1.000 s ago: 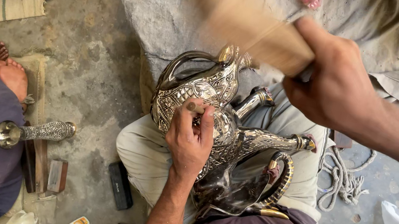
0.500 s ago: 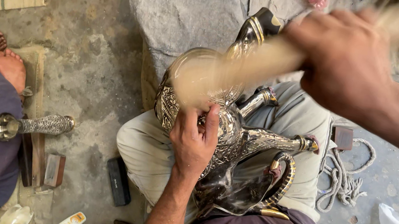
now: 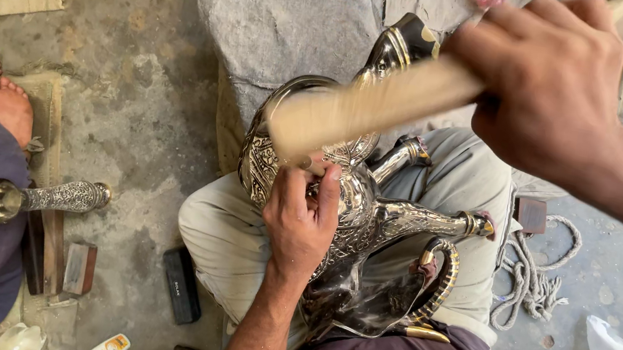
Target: The person uses a metal chisel and a wooden mallet to engrave intricate patterns into a silver elephant-shaped metal object. They repeatedly strike the chisel to create detailed designs on the surface of the object.
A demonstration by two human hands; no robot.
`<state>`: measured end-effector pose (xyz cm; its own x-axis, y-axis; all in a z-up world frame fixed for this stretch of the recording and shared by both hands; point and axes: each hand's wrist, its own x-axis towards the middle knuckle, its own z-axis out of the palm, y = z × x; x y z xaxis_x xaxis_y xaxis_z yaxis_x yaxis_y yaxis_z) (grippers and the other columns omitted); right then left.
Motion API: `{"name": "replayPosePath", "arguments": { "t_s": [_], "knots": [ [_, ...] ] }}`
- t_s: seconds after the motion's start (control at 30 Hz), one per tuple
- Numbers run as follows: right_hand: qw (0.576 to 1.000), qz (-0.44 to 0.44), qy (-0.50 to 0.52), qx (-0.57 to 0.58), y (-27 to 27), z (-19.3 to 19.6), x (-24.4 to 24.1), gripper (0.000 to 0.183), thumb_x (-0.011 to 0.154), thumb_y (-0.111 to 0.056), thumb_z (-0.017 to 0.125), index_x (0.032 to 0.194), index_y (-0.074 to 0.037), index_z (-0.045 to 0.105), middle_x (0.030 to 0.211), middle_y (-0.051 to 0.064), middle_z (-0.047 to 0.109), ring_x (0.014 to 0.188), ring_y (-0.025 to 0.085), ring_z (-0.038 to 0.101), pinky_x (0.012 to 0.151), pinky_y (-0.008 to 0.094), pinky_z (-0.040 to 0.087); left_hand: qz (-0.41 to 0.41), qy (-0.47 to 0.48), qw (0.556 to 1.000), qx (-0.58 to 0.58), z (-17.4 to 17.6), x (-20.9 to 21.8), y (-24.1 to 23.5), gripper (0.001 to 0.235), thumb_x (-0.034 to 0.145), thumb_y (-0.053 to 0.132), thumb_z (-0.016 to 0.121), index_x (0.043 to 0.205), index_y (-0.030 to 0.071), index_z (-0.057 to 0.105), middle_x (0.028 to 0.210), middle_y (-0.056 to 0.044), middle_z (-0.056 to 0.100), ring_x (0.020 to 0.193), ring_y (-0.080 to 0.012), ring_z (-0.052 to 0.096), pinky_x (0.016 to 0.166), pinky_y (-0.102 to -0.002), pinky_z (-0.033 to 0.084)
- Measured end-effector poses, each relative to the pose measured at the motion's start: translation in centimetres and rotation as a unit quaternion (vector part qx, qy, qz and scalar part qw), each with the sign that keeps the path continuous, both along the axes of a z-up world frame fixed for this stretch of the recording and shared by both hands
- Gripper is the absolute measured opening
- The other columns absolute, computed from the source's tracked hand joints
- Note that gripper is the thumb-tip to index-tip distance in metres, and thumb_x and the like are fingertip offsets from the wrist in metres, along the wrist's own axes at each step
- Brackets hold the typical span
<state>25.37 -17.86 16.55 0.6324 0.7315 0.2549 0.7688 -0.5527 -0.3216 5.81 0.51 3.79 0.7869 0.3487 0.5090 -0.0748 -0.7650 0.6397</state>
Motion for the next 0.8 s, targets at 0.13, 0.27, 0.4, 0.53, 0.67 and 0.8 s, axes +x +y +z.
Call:
{"name": "replayPosePath", "arguments": {
  "t_s": [0.13, 0.27, 0.4, 0.53, 0.67, 0.8],
  "knots": [
    [0.969, -0.007, 0.218, 0.114, 0.2, -0.1, -0.3, 0.029, 0.082, -0.002, 0.060, 0.111, -0.009, 0.058, 0.096, 0.010, 0.062, 0.095, 0.027, 0.065, 0.085, 0.046, 0.051, 0.002, 0.000, 1.000, -0.009, 0.5, -0.2, -0.1, 0.021, 0.107, 0.015, 0.063, 0.121, 0.001, 0.059, 0.102, -0.009, 0.067, 0.084, -0.0158, 0.070, 0.063, -0.028, 0.058],
    [0.998, 0.020, 0.009, 0.059, 0.4, 0.2, -0.5, 0.037, 0.068, 0.000, 0.074, 0.102, -0.011, 0.062, 0.092, 0.006, 0.068, 0.090, 0.027, 0.067, 0.081, 0.046, 0.052, 0.018, 0.029, 0.998, -0.045, 1.1, 0.0, -0.3, 0.019, 0.106, 0.016, 0.065, 0.119, 0.003, 0.062, 0.094, -0.004, 0.067, 0.079, -0.0140, 0.069, 0.060, -0.028, 0.058],
    [0.998, 0.014, -0.066, -0.008, 0.5, 0.7, -0.8, 0.022, 0.083, -0.008, 0.075, 0.099, -0.016, 0.063, 0.088, -0.001, 0.069, 0.087, 0.020, 0.069, 0.082, 0.041, 0.056, 0.025, 0.015, 0.999, -0.037, 1.3, 0.1, -0.4, 0.020, 0.107, 0.017, 0.065, 0.120, 0.002, 0.061, 0.097, -0.005, 0.067, 0.082, -0.0157, 0.070, 0.060, -0.028, 0.057],
    [0.943, -0.008, 0.266, 0.198, 0.8, 0.9, -1.1, 0.029, 0.081, -0.010, 0.064, 0.109, -0.010, 0.057, 0.094, -0.002, 0.066, 0.090, 0.013, 0.067, 0.082, 0.035, 0.055, 0.021, 0.004, 1.000, -0.015, 1.2, -0.3, -0.4, 0.020, 0.110, 0.018, 0.063, 0.122, 0.003, 0.060, 0.098, -0.004, 0.067, 0.085, -0.0159, 0.069, 0.067, -0.029, 0.058],
    [0.993, 0.001, -0.082, -0.086, 0.6, 1.0, -0.8, 0.013, 0.090, -0.014, 0.068, 0.103, -0.017, 0.065, 0.087, 0.000, 0.067, 0.080, 0.013, 0.065, 0.081, 0.036, 0.052, 0.038, 0.054, 0.997, -0.037, 0.7, 0.0, -0.1, 0.016, 0.104, 0.019, 0.068, 0.103, 0.005, 0.061, 0.091, -0.006, 0.067, 0.073, -0.0146, 0.067, 0.053, -0.029, 0.051],
    [0.984, -0.020, -0.112, -0.139, 0.1, 1.3, -1.8, 0.016, 0.095, -0.019, 0.067, 0.111, -0.022, 0.066, 0.088, -0.004, 0.064, 0.082, 0.011, 0.063, 0.082, 0.032, 0.049, 0.012, 0.023, 0.998, -0.055, 0.5, -0.1, -0.2, 0.021, 0.106, 0.017, 0.064, 0.119, 0.000, 0.062, 0.097, -0.006, 0.067, 0.080, -0.0138, 0.069, 0.055, -0.025, 0.054]
  ]
}}
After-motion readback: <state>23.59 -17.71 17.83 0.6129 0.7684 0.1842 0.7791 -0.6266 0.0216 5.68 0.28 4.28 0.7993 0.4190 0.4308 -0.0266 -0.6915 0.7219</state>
